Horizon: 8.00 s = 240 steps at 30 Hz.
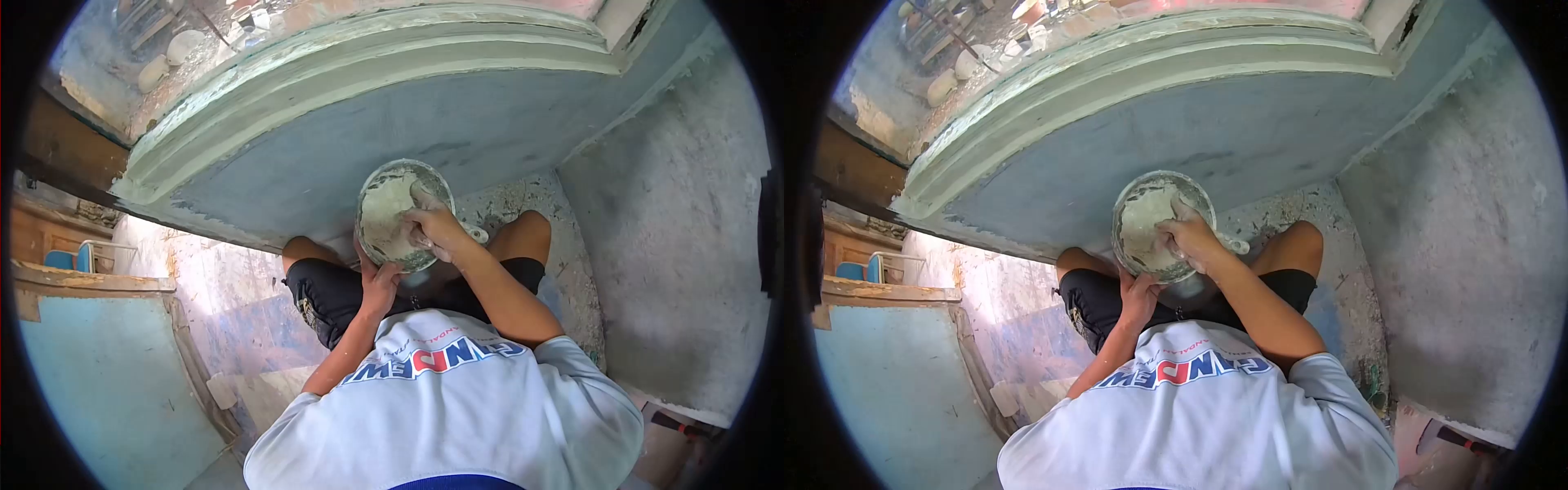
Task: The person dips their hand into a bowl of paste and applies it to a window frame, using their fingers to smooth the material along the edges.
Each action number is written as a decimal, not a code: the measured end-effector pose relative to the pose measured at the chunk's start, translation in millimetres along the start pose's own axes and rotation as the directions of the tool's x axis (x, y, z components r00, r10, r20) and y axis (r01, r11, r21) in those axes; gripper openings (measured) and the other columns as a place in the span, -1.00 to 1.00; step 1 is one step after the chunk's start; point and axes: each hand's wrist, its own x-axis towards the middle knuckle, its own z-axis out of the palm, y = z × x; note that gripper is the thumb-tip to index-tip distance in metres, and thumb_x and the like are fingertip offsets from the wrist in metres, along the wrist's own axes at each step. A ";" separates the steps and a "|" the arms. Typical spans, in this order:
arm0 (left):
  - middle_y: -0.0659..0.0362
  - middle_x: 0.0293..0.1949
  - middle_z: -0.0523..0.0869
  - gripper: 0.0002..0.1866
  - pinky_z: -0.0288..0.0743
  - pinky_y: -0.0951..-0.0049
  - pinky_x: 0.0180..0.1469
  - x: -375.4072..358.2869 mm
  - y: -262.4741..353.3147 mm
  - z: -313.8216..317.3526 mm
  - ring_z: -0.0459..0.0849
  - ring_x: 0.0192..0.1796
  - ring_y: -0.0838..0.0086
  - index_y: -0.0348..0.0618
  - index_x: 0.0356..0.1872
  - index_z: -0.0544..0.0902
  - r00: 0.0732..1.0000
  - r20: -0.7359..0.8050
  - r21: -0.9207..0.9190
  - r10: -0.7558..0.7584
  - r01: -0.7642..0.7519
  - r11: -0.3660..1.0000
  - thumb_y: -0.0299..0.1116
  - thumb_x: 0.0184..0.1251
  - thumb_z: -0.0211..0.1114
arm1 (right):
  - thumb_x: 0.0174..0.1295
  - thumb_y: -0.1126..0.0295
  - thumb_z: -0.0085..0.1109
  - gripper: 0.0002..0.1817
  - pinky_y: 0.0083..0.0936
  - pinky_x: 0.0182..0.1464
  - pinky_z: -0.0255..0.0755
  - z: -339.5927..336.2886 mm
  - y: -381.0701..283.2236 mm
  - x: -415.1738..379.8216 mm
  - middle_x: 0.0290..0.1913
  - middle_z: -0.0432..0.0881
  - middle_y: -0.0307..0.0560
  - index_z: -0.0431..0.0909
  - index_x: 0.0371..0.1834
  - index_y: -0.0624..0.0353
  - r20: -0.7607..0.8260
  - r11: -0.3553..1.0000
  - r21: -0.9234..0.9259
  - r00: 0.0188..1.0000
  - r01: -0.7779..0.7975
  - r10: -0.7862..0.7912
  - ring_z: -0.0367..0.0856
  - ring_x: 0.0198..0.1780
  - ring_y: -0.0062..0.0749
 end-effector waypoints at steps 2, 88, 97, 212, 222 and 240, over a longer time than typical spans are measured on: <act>0.13 0.31 0.32 0.04 0.63 0.54 -0.24 0.7 1.9 4.7 0.59 0.02 0.43 0.34 0.59 -0.16 1.000 0.023 0.030 0.001 -0.002 1.000 -0.68 0.11 0.07 | 0.28 0.56 0.09 -0.60 -0.61 -0.73 0.11 -0.4 -1.7 2.1 -0.54 0.57 -0.08 0.28 0.17 0.20 0.029 0.990 0.136 0.999 -0.030 0.026 0.36 -0.73 -0.56; 0.01 0.48 0.19 0.04 0.71 -0.05 0.03 -11.0 28.2 -29.6 0.48 0.37 -0.03 0.37 0.58 -0.17 1.000 0.019 -0.123 0.009 -0.007 0.992 -0.67 0.08 0.00 | 0.31 0.53 -0.13 -0.28 -0.24 -0.11 0.64 244.6 -291.0 -2.2 -0.08 0.71 -0.13 0.42 0.44 -0.62 0.441 -0.965 -0.208 0.896 0.161 0.054 0.73 -0.03 -0.17; -0.01 0.45 0.24 0.04 0.73 0.01 -0.03 -7.0 20.0 -32.8 0.53 0.33 -0.01 0.35 0.59 -0.19 0.999 0.011 -0.075 -0.044 0.045 0.996 -0.66 0.09 0.01 | 0.28 0.54 -0.10 -0.23 -0.26 -0.20 0.63 243.3 -279.9 13.3 -0.19 0.71 -0.10 0.35 0.47 -0.67 0.592 -0.965 -0.191 0.805 0.182 0.035 0.75 -0.16 -0.21; 0.06 0.46 0.19 0.04 0.69 0.03 0.06 -13.8 17.0 -22.5 0.46 0.38 0.06 0.35 0.59 -0.20 0.998 -0.019 -0.128 0.064 -0.066 0.990 -0.66 0.07 -0.02 | 0.33 0.45 -0.03 -0.23 -0.51 -0.44 0.46 162.7 -234.2 -34.4 -0.61 0.51 -0.23 0.03 0.65 0.08 0.544 0.212 -0.797 0.825 0.566 -0.155 0.49 -0.58 -0.55; 0.03 0.49 0.15 0.05 0.65 -0.07 0.13 -14.5 23.9 -25.9 0.38 0.45 0.01 0.36 0.59 -0.21 0.998 -0.021 -0.129 0.052 -0.055 0.990 -0.68 0.07 -0.03 | 0.20 0.50 -0.02 -0.22 -0.12 -0.04 0.60 219.8 -267.7 -6.5 -0.08 0.73 0.08 0.27 0.56 -0.35 0.355 -0.865 -0.483 0.934 0.135 -0.052 0.69 0.02 -0.04; -0.01 0.48 0.17 0.07 0.72 -0.01 0.04 -14.2 23.7 -31.9 0.45 0.40 -0.02 0.33 0.59 -0.20 0.998 -0.012 -0.148 0.064 -0.065 0.987 -0.68 0.01 -0.03 | 0.35 0.50 -0.09 -0.22 -0.29 -0.17 0.64 223.5 -300.4 -11.1 -0.17 0.71 -0.13 0.24 0.51 -0.75 0.407 -0.988 -0.127 0.913 0.093 0.034 0.75 -0.12 -0.22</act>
